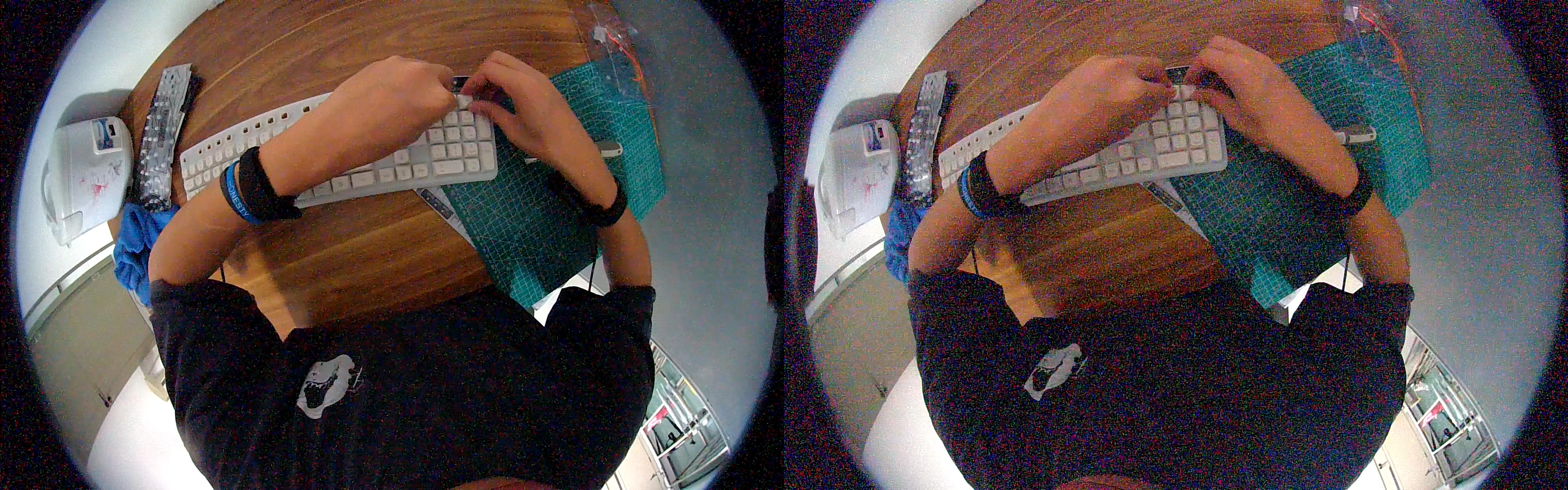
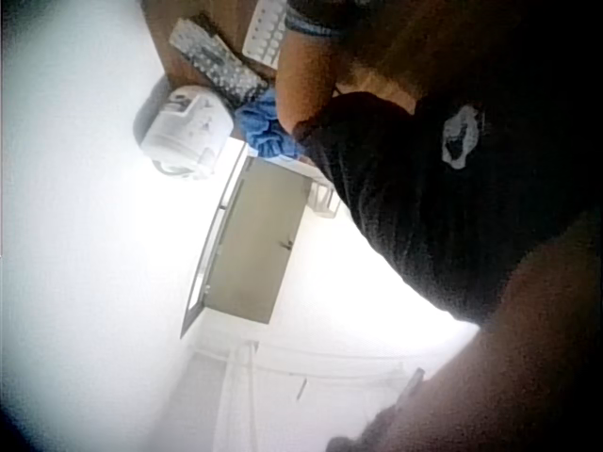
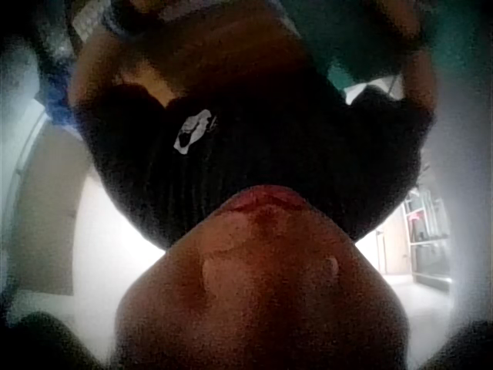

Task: The person places white keycaps onto a white keyboard base one by one. After all keycaps are installed, the person wipes the keyboard's internal frame with a blue cloth, then reattaches the frame to the keyboard base and presses the keys to test them.

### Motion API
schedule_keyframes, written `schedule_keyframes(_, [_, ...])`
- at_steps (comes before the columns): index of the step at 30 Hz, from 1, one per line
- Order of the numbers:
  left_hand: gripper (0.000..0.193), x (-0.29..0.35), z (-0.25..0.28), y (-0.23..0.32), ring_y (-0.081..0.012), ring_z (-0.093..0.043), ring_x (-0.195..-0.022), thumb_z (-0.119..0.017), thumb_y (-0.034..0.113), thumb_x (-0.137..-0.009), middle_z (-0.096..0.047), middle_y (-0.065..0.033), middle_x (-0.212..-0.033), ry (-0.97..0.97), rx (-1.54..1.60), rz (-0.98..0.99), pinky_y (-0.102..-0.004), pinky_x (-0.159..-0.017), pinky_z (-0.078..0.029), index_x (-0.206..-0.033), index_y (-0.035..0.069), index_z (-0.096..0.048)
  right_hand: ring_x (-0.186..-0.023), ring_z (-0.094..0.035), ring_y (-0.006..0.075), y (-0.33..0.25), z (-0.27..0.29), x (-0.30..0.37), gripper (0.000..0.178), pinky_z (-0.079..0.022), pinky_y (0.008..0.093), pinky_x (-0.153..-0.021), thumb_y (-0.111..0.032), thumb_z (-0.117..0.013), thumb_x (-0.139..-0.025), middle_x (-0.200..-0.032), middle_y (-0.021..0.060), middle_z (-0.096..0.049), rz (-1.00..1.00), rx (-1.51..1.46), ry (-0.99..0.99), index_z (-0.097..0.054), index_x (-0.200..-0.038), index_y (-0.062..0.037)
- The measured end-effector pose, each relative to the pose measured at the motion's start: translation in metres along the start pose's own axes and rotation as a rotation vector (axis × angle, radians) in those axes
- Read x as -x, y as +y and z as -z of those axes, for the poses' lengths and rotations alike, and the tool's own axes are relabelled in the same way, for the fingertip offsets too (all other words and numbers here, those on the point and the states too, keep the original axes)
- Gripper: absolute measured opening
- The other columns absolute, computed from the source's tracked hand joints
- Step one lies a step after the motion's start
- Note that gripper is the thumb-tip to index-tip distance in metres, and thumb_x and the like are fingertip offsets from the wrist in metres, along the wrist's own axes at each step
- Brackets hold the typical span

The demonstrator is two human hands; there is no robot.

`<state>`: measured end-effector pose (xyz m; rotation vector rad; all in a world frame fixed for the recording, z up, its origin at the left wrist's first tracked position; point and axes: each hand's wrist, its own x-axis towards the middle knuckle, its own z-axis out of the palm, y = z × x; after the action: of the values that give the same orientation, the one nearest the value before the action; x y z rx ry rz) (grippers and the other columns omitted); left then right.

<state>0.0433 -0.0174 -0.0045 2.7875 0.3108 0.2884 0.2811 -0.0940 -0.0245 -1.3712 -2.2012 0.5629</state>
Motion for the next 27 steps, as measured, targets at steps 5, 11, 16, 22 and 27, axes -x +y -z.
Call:
schedule_keyframes(5, [0.018,0.000,0.001,0.002,-0.0387,-0.071,-0.086,-0.060,0.008,-0.089,-0.069,-0.0176,-0.098,-0.009,0.003,0.009,-0.0472,-0.076,-0.059,-0.102,0.001,-0.071,-0.086,-0.068,0.0265,-0.004,0.003,-0.002,0.020,-0.056,0.0356,-0.078,-0.003,-0.077,-0.085,-0.094,0.0120,-0.063,0.028,-0.005,-0.008,-0.066,-0.102,-0.0010])
schedule_keyframes(11, [0.017,-0.001,-0.001,0.003,-0.0391,-0.071,-0.087,-0.059,0.009,-0.090,-0.069,-0.0180,-0.098,0.003,-0.034,0.002,-0.0471,-0.076,-0.059,-0.101,0.001,-0.070,-0.090,-0.069,0.0370,0.009,0.004,-0.008,0.020,-0.057,0.0460,-0.081,-0.022,-0.075,-0.089,-0.094,0.0145,-0.069,0.010,-0.033,-0.061,-0.069,-0.100,-0.0058])
schedule_keyframes(16, [0.016,-0.001,-0.002,0.004,-0.0389,-0.072,-0.086,-0.059,0.011,-0.091,-0.069,-0.0181,-0.097,0.007,-0.019,0.041,-0.0479,-0.074,-0.059,-0.098,0.001,-0.070,-0.088,-0.069,0.0375,0.004,0.012,-0.014,0.018,-0.057,0.0461,-0.080,-0.021,-0.075,-0.089,-0.092,0.0149,-0.070,-0.004,0.003,-0.125,-0.070,-0.098,-0.0061])
schedule_keyframes(22, [0.016,-0.003,-0.004,0.010,-0.0402,-0.072,-0.086,-0.059,0.011,-0.091,-0.069,-0.0189,-0.097,-0.043,-0.161,0.064,-0.0486,-0.075,-0.060,-0.098,0.001,-0.069,-0.089,-0.069,0.0400,0.005,0.007,-0.013,0.012,-0.057,0.0495,-0.079,-0.016,-0.069,-0.089,-0.092,0.0168,-0.070,0.082,0.170,-0.128,-0.070,-0.094,-0.0051])
schedule_keyframes(27, [0.017,-0.002,-0.001,0.016,-0.0407,-0.071,-0.091,-0.059,0.011,-0.093,-0.068,-0.0194,-0.101,-0.005,-0.104,0.081,-0.0478,-0.080,-0.061,-0.103,0.001,-0.068,-0.090,-0.069,0.0407,-0.013,0.007,-0.013,0.012,-0.056,0.0506,-0.081,-0.013,-0.063,-0.089,-0.093,0.0175,-0.069,0.047,0.256,-0.165,-0.070,-0.094,-0.0047])
